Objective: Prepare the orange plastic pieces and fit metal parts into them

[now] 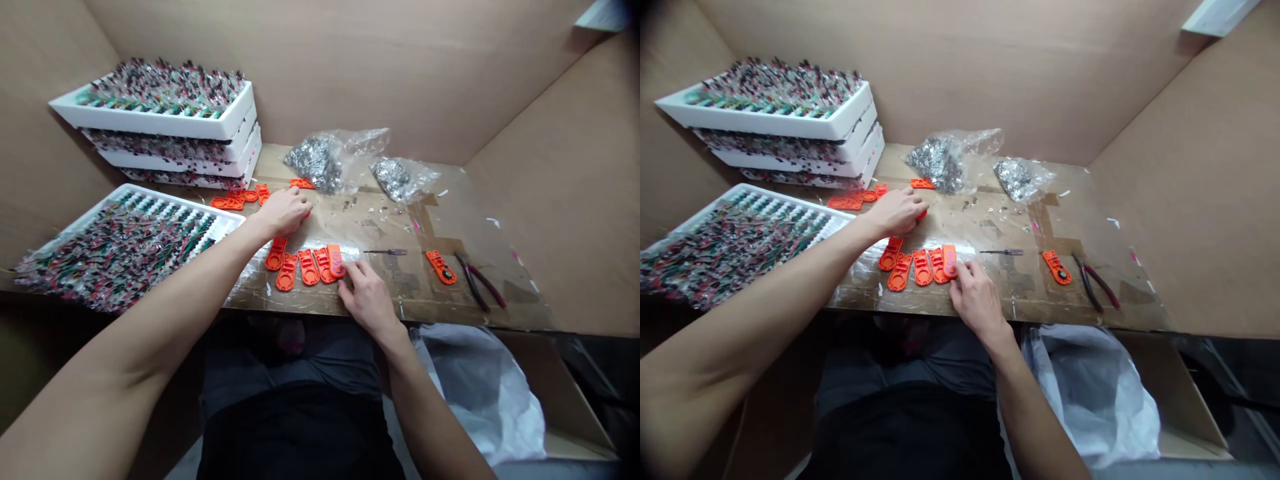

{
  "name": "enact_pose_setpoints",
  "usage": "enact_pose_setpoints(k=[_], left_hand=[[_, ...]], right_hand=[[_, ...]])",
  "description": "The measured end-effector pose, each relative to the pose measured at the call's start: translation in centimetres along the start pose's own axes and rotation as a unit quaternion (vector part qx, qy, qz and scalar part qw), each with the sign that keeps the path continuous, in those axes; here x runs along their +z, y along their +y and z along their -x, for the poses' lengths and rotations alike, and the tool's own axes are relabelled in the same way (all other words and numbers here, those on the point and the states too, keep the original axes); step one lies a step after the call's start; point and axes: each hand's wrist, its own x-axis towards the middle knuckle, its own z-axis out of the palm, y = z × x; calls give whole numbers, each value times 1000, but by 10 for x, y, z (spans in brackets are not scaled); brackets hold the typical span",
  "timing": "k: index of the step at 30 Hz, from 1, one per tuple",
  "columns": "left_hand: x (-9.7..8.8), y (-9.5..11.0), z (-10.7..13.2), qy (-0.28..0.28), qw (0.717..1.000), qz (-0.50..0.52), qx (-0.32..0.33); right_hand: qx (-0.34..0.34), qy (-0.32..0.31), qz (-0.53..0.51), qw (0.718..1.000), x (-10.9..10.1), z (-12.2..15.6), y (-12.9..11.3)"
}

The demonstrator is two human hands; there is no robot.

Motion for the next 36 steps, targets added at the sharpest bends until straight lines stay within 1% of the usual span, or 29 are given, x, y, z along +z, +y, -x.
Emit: enact_pose_setpoints(k=[3, 5, 7, 10, 13, 15, 17, 19, 21, 22, 25, 27, 29, 32, 34, 36], left_hand=[[-6, 9, -2, 46, 999, 7, -8], [-10, 15, -6, 60, 998, 24, -25], [-12, 19, -9, 63, 996, 53, -42], [-14, 25, -12, 69, 992, 93, -45], [-15, 32, -14, 109, 985, 127, -40], [-19, 40, -15, 132, 979, 149, -29], [-24, 52, -17, 134, 978, 162, 3], [-31, 67, -19, 114, 980, 156, 52], [-37, 84, -19, 91, 981, 132, 110], [-39, 92, -19, 83, 980, 116, 142], [-40, 116, -13, 69, 965, 75, 241], [-37, 129, -7, 68, 955, 59, 283], [-30, 142, 0, 70, 950, 54, 300], [-17, 158, 7, 74, 947, 59, 306], [-10, 164, 9, 59, 949, 61, 304], [-7, 163, 12, 39, 951, 68, 300]], right_hand=[[-37, -28, 44, 998, -1, -6, -4], [-71, -54, 65, 994, -3, -11, -7], [-87, -63, 61, 992, -5, -17, -8], [-73, -53, 13, 996, -8, -18, -6], [-30, -12, -51, 998, -8, -12, -2], [-7, 14, -96, 995, -6, -3, 3], [8, 33, -141, 989, -4, 6, 9], [28, 66, -162, 984, -5, 13, 19], [53, 104, -141, 983, -8, 17, 32], [64, 114, -122, 984, -9, 17, 38], [72, 95, -72, 990, -12, 11, 56], [61, 73, -54, 994, -13, 6, 64], [50, 58, -43, 996, -14, 3, 69], [56, 60, -26, 996, -18, 2, 75], [58, 62, -19, 996, -22, 4, 80], [53, 52, -25, 997, -27, 7, 85]])
